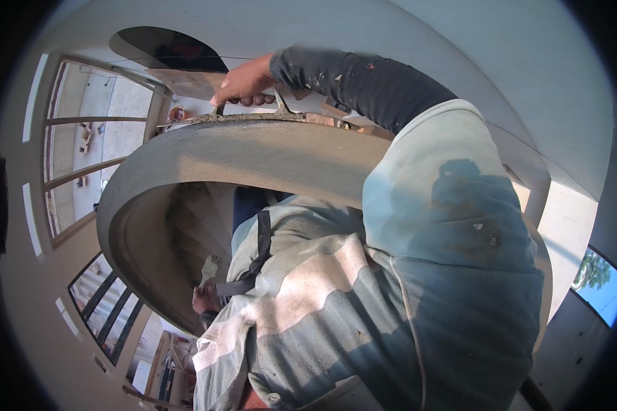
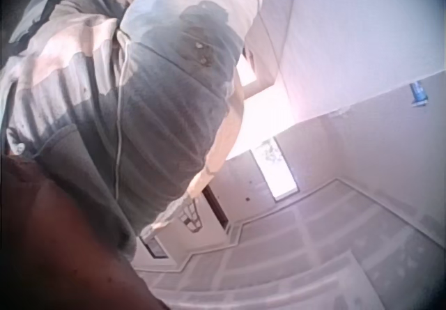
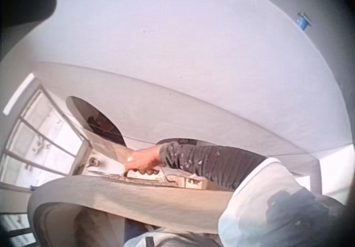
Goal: The person applies plaster to the curved edge of a concrete spiral staircase using a trowel and a brush. They smooth the material along the banister edge, periodically dipping the brush into a bucket of water to refine the surface.
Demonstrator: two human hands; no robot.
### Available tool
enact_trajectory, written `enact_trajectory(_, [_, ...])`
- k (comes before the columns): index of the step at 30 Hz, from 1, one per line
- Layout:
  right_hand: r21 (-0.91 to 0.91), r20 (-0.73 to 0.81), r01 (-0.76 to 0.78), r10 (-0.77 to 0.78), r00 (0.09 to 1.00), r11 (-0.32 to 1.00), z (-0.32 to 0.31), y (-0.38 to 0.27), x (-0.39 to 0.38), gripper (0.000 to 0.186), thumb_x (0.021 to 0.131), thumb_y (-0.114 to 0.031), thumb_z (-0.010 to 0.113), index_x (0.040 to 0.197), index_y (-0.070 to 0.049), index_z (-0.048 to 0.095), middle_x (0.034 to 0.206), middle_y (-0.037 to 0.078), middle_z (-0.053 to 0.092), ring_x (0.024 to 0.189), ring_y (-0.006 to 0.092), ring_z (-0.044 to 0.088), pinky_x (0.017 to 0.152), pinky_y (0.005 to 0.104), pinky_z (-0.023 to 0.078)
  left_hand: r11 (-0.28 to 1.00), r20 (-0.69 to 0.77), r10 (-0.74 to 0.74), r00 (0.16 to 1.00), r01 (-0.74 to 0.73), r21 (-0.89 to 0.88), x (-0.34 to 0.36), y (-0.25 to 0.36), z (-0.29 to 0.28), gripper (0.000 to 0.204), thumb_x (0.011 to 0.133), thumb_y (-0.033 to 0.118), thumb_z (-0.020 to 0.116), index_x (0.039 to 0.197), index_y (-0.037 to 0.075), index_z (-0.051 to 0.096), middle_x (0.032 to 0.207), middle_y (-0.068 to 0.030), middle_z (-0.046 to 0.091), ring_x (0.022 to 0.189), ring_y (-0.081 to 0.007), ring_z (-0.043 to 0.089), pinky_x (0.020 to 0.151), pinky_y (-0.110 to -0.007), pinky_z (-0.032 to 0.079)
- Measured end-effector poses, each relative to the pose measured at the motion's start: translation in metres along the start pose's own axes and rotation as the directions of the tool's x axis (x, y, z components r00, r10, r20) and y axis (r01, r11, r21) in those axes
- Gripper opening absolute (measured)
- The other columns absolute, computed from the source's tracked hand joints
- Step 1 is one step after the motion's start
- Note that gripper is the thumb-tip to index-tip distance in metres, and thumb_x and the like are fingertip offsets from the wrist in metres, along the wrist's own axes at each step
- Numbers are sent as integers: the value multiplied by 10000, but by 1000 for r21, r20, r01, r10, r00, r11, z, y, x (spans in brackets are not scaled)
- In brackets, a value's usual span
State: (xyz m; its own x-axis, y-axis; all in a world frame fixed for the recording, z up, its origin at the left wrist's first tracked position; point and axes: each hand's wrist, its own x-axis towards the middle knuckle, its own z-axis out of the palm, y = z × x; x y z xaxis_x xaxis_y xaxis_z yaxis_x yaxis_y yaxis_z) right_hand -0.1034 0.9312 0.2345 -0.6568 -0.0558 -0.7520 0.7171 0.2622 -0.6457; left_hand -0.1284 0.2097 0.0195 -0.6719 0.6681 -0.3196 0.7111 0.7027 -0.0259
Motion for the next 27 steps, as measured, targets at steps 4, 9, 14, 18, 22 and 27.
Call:
enact_trajectory(4, [50, -51, -91, 94, 994, 995, -1, 25, -50, 392, 944, -452, 487, 903, -67, 551, 607, -50, 338, 468, 52, 331, 367, 236, 299, 438, 251, -411, 876, 431, -788, -17, -29, 48, 265, 870, 259, 642, 1033, 53, 677, 1109, -145, 643, 958, -268, 638, 811, -339, 526])
enact_trajectory(9, [197, -117, -197, 223, 968, 960, 8, 71, -158, 330, 941, -403, 520, 885, -78, 514, 598, -46, 346, 460, 51, 293, 399, 233, 267, 984, 192, 11, 981, 24, -177, -22, -45, 64, 254, 812, 294, 697, 932, 71, 672, 958, -131, 662, 834, -311, 647, 694, -388, 525])
enact_trajectory(14, [-136, -641, -289, 138, 755, 948, 41, 50, -267, 316, 886, -321, 590, 781, -42, 484, 590, 3, 393, 517, 117, 387, 472, 341, 360, 575, 183, -379, 907, 386, -722, 33, -31, 73, 182, 857, 193, 627, 910, 22, 598, 973, -124, 636, 849, -308, 660, 726, -405, 542])
enact_trajectory(18, [-441, -833, -407, -196, 518, 800, 88, 25, -234, 368, 869, -363, 610, 818, -13, 507, 612, 149, 526, 604, 331, 558, 561, 440, 416, -219, 353, -555, 753, 277, -935, 69, -57, 83, 309, 857, 181, 631, 1078, -25, 570, 1031, -151, 634, 942, -305, 655, 808, -410, 544])
enact_trajectory(22, [-500, -837, -588, -180, 517, 636, 116, -33, -169, 383, 865, -396, 612, 873, -23, 523, 721, 220, 619, 727, 443, 589, 602, 490, 442, -656, 587, -530, 612, 143, -741, 100, -11, 11, 323, 881, 202, 633, 1114, -13, 577, 997, -152, 655, 921, -294, 663, 771, -378, 563])
enact_trajectory(27, [-647, -751, -560, -310, 583, 517, 127, -87, -85, 376, 869, -409, 593, 866, -41, 519, 725, 209, 632, 732, 425, 610, 639, 511, 468, -629, 599, -605, 524, 147, -763, 21, -34, 5, 311, 925, 162, 564, 1163, -38, 541, 980, -150, 650, 839, -253, 675, 682, -355, 589])
